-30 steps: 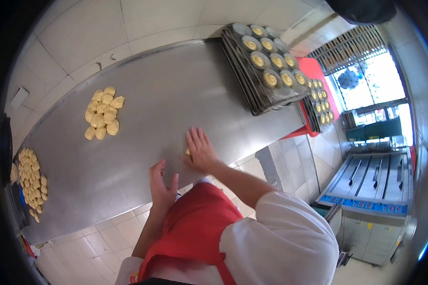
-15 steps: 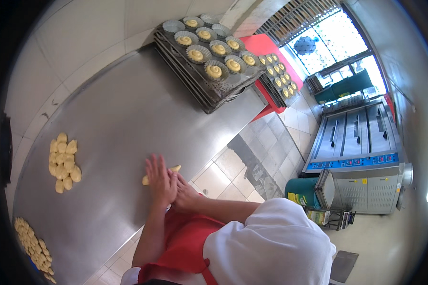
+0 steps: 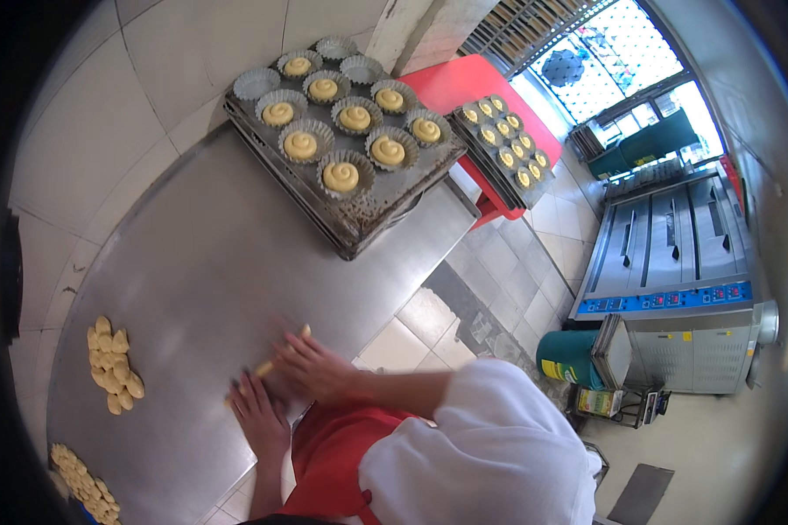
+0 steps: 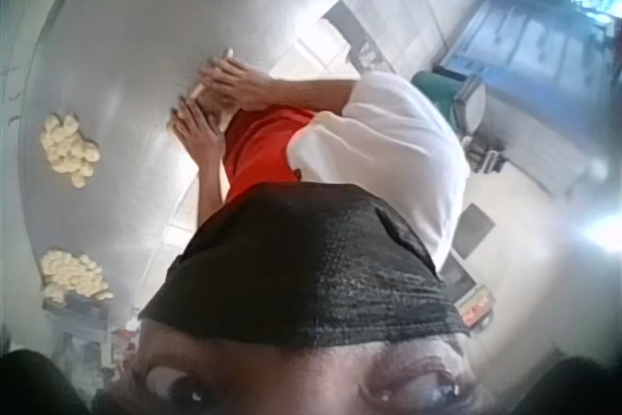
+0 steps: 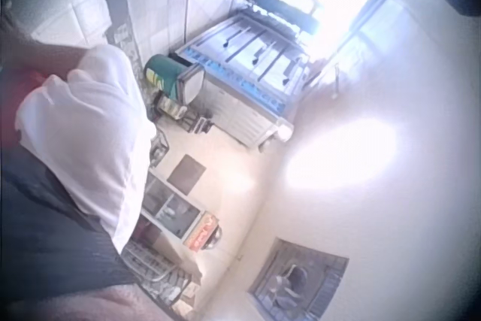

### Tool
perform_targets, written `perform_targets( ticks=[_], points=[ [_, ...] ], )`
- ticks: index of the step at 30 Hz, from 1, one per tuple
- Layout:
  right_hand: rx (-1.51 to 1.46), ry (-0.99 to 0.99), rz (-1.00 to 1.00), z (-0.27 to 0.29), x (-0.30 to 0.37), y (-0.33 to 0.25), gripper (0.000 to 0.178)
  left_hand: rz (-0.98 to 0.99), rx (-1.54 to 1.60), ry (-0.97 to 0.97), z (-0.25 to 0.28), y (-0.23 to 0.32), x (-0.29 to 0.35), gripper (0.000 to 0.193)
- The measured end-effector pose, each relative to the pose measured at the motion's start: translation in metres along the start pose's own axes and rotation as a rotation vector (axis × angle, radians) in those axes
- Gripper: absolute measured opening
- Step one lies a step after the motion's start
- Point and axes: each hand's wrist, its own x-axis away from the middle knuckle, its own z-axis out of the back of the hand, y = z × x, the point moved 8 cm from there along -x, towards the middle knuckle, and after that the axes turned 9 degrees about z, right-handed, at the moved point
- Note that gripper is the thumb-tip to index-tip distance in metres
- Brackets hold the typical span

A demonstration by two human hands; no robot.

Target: The person rolls small dough portions into long strips by hand, coils each strip into a spiral shape, and places them into individual paper liners on a baking tray.

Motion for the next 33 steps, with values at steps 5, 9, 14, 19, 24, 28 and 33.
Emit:
perform_targets(
  ticks=[5, 9, 14, 19, 24, 28, 33],
  points=[
    [-0.094, 0.085, -0.213, 0.04, -0.059, 0.055, 0.076, 0.347, -0.152, 0.122, -0.004, -0.038, -0.076, 0.074],
    [0.008, 0.35, -0.28, 0.097, -0.167, 0.131, 0.079, 0.501, -0.186, 0.373, 0.046, -0.138, -0.21, 0.075],
    [-0.009, 0.378, -0.131, 0.075, -0.149, 0.114, 0.078, 0.224, -0.015, 0.288, 0.018, -0.133, -0.162, 0.072],
    [0.029, 0.171, -0.07, 0.019, -0.006, 0.044, 0.071, 0.135, 0.088, 0.069, 0.015, -0.059, 0.005, 0.068],
    [0.161, 0.42, -0.32, 0.07, 0.007, 0.054, 0.03, 0.16, 0.187, 0.119, 0.031, -0.122, 0.024, 0.036],
    [-0.172, -0.008, -0.12, 0.067, 0.029, 0.021, 0.015, 0.327, 0.543, 0.009, 0.021, -0.136, 0.031, 0.03],
    [-0.63, 0.182, 0.211, 0.23, 0.017, -0.142, 0.019, 0.422, 1.798, -0.158, 0.017, -0.067, 0.046, 0.027]
  ],
)
